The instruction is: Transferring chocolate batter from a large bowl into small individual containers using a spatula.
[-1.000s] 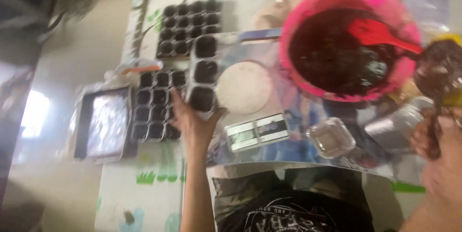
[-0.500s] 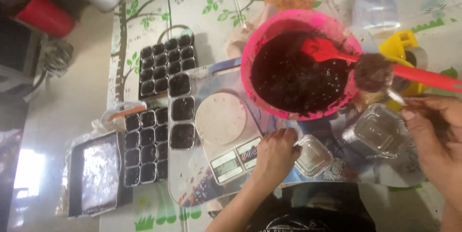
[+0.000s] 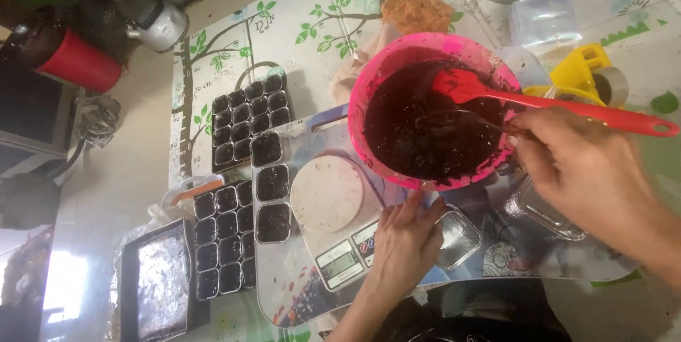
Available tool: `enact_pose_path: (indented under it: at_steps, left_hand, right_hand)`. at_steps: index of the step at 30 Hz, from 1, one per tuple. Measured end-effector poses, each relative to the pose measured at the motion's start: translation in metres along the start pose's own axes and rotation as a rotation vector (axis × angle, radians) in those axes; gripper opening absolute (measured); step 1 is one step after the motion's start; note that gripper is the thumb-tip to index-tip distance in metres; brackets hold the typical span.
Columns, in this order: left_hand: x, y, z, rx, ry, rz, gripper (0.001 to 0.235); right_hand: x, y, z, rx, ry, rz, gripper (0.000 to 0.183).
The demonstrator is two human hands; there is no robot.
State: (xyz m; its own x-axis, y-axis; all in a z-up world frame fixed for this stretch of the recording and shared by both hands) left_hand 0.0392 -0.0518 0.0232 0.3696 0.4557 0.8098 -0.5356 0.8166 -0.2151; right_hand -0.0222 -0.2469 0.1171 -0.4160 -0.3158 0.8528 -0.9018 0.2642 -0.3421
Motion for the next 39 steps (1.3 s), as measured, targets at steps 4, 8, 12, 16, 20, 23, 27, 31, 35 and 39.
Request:
enact_pose_path:
  at_steps: [4,8,12,16,20,23,27,31,35,39]
  left_hand:
    - [0.016,0.01,-0.004,0.06,0.164,0.043,0.04]
    - [0.014,0.03,-0.051,0.51,0.973,0.091,0.044]
    - [0.027,0.032,-0.041,0.405,1.667,0.277,0.039]
    - [0.019,0.039,-0.051,0.546,1.667,0.344,0.032]
    - [0.012,0.042,-0.055,0.658,1.701,0.33,0.029]
    - [0.009,0.044,-0.062,0.738,1.77,0.402,0.039]
    - [0.009,0.045,-0.065,0.756,1.787,0.428,0.039]
    - [0.016,0.04,-0.061,0.633,1.744,0.382,0.033]
    - [0.016,0.047,-0.077,0.687,1.702,0.477,0.044]
    - [0.029,0.054,-0.09,0.609,1.729,0.55,0.048]
  right_hand:
    - [-0.02,-0.019,0.0,0.107,0.337,-0.011,0.012]
    - [-0.038,-0.036,-0.014,0.316,0.651,0.057,0.033]
    - [-0.074,-0.048,-0.01,0.395,0.79,-0.044,0.016]
    - [-0.102,-0.051,-0.01,0.33,0.708,-0.486,0.019]
    - [-0.113,-0.059,0.004,0.032,0.416,-0.73,0.032]
    - [-0.102,-0.06,-0.002,-0.151,0.319,-0.776,0.026]
    - [-0.094,-0.057,-0.002,-0.284,0.226,-0.8,0.027]
    - [-0.094,-0.056,0.002,-0.342,0.003,-0.764,0.024]
    - [-0.101,-0.058,0.023,-0.351,-0.1,-0.697,0.018]
    - [-0.088,-0.061,0.034,-0.384,-0.256,-0.648,0.019]
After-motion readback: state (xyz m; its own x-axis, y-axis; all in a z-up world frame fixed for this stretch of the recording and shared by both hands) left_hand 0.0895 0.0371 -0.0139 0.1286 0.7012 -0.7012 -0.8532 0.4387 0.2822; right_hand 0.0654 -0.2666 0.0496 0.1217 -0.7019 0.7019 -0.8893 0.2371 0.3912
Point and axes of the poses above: each hand's wrist, its own y-axis away from the middle knuckle, its own x-axis out of the back of the hand, z = x × y, the point moved 7 cm from there along -y, towards the middle knuckle, and after that the axes turned 6 degrees about -z, right-handed, at the moved point
